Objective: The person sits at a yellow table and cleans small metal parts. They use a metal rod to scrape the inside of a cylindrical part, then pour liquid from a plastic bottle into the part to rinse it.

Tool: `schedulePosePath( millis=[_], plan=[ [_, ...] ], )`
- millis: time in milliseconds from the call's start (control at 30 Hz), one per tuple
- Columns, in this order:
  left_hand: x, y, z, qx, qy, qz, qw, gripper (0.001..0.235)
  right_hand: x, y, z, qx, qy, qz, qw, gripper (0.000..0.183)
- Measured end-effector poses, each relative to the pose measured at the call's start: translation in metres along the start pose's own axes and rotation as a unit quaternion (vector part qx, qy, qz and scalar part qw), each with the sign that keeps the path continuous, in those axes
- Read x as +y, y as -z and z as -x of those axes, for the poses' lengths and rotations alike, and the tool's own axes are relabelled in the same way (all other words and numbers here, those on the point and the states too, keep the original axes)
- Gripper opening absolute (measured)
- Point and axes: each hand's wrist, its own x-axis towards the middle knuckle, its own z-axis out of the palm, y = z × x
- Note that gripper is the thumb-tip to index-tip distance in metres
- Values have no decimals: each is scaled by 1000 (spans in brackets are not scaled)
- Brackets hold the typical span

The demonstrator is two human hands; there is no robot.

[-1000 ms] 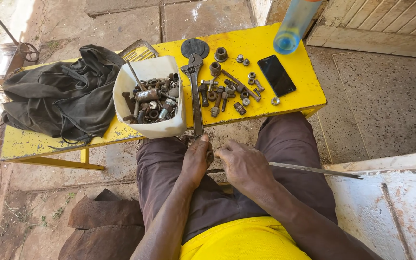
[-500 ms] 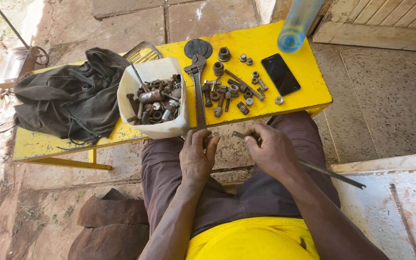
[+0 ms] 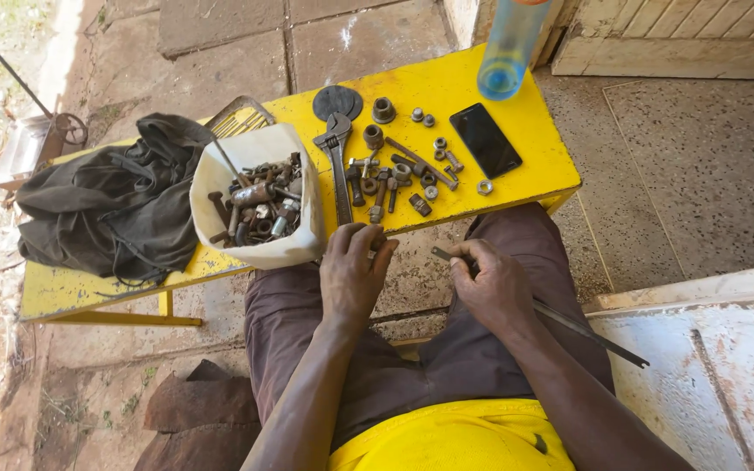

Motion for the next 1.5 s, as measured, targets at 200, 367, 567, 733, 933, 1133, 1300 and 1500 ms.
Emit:
schedulePosePath(
  millis=[200,367,567,733,933,1133,1300,1500],
  plan=[
    [-8,-55,-12,-163,-32,-93,982,13,-1,-1,0,-15,2,-1,1000,16],
    [0,-50,-25,-247,-8,-110,963,15,11,-1,-3,-29,-3,1,1000,16],
    [27,-5,-28,-154,83,13,984,24,4,8,-7,-4,18,9,1000,20],
    [56,37,2,-44,414,354,837,32,25,15,-28,61,18,35,997,23],
    [67,65,10,39,629,500,594,53,29,51,-93,107,35,43,993,27],
    [76,67,21,43,601,534,593,51,64,72,-187,161,-33,107,981,26],
    [87,80,25,66,583,554,590,47,103,60,-251,92,-103,103,985,24],
    [104,86,35,112,563,576,582,45,99,61,-241,98,-96,78,987,24]
  ],
)
